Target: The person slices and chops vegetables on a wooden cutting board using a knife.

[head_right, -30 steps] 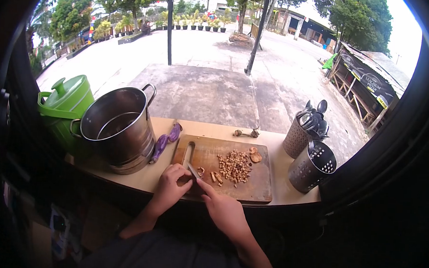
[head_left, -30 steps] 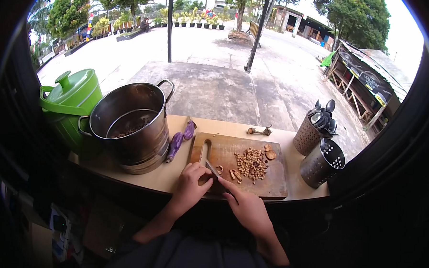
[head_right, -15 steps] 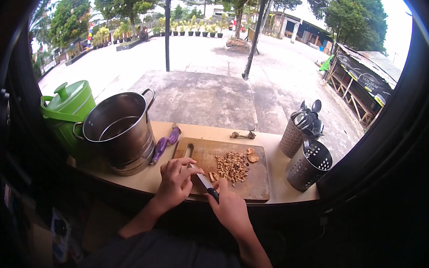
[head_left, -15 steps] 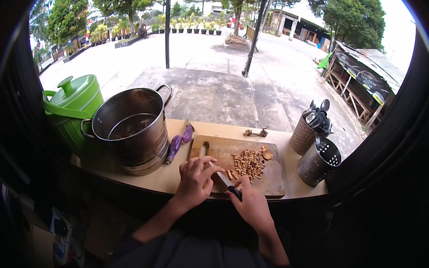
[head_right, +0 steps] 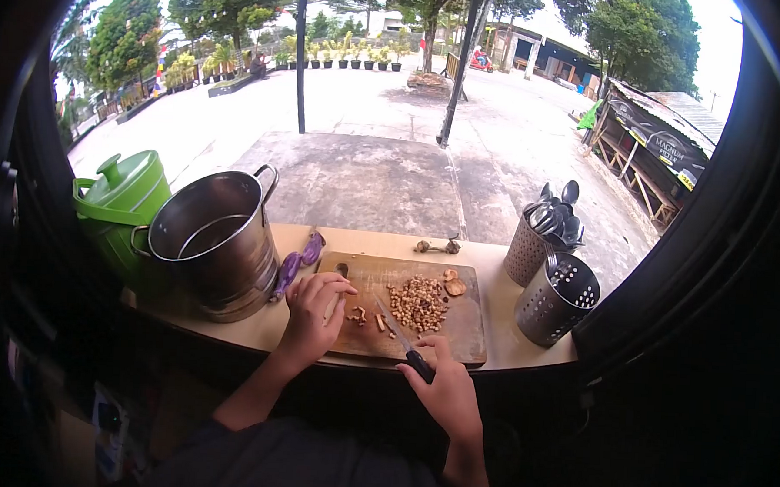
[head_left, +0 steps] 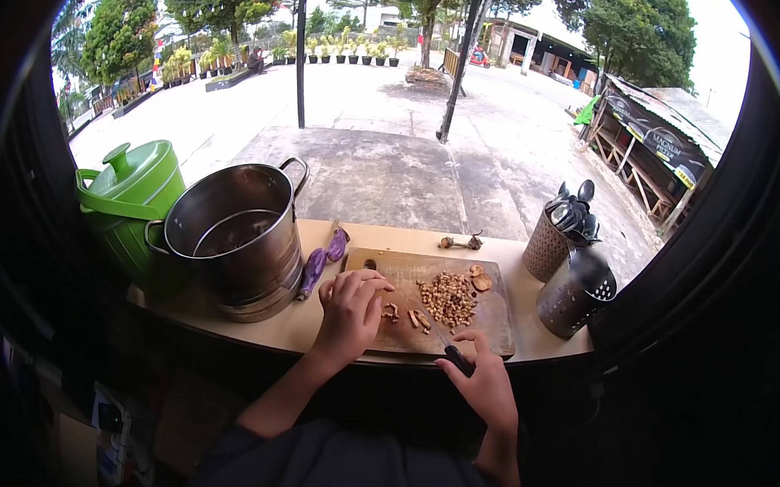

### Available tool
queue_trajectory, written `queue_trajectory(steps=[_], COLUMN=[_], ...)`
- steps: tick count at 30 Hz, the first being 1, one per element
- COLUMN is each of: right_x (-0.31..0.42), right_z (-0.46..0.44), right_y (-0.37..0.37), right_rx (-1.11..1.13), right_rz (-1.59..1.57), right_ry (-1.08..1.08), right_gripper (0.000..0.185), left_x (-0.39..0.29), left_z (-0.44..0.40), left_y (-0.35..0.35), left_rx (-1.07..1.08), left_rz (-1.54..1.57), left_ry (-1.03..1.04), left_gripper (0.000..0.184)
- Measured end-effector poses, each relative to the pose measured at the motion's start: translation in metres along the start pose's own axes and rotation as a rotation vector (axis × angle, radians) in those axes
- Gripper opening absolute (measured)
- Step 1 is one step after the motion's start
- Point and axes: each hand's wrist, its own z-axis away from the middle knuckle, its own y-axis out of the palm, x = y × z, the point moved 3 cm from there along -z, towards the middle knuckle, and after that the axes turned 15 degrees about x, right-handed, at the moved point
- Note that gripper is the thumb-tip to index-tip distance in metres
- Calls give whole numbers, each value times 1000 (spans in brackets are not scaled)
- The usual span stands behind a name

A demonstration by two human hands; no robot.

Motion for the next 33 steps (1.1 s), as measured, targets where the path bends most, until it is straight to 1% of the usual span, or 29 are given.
queue_trajectory(steps=[1,3,4,6,7,8,9,10,12,15,19,24,28,31,33], right_x=[-7,-23,-28,-39,-47,-52,-51,-55,-65,-73,-81,-75,-73,-62,-47], right_z=[4,13,17,28,34,38,44,48,57,63,69,68,66,62,54], right_y=[-4,-8,-9,-11,-9,-8,-8,-7,-4,-1,3,5,7,5,4], right_rx=[-31,-127,-169,-182,-210,-239,-244,-250,-268,-275,-281,-247,-246,-214,-51], right_rz=[-69,-179,-251,-294,-358,-422,-460,-460,-497,-501,-534,-517,-504,-506,-419], right_ry=[29,15,16,56,39,22,58,62,69,91,115,127,105,95,49], right_gripper=[43,36,34,32,32,31,31,31,31,31,31,31,31,32,31], left_x=[1,0,0,-6,-5,-5,-6,-6,-6,-4,-5,-3,-2,1,-1], left_z=[-2,-8,-11,-16,-20,-24,-27,-29,-32,-35,-39,-44,-48,-52,-52], left_y=[0,6,7,13,14,18,21,22,25,28,30,35,32,17,-5], left_rx=[0,229,230,334,335,392,449,452,537,577,574,625,647,662,616], left_rz=[0,-40,-39,-62,-60,-57,-53,-50,-51,-65,-77,-69,-61,4,130], left_ry=[1,90,91,229,232,261,292,298,315,311,340,379,373,329,273], left_gripper=[30,22,22,18,18,17,16,16,16,16,13,18,17,17,17])
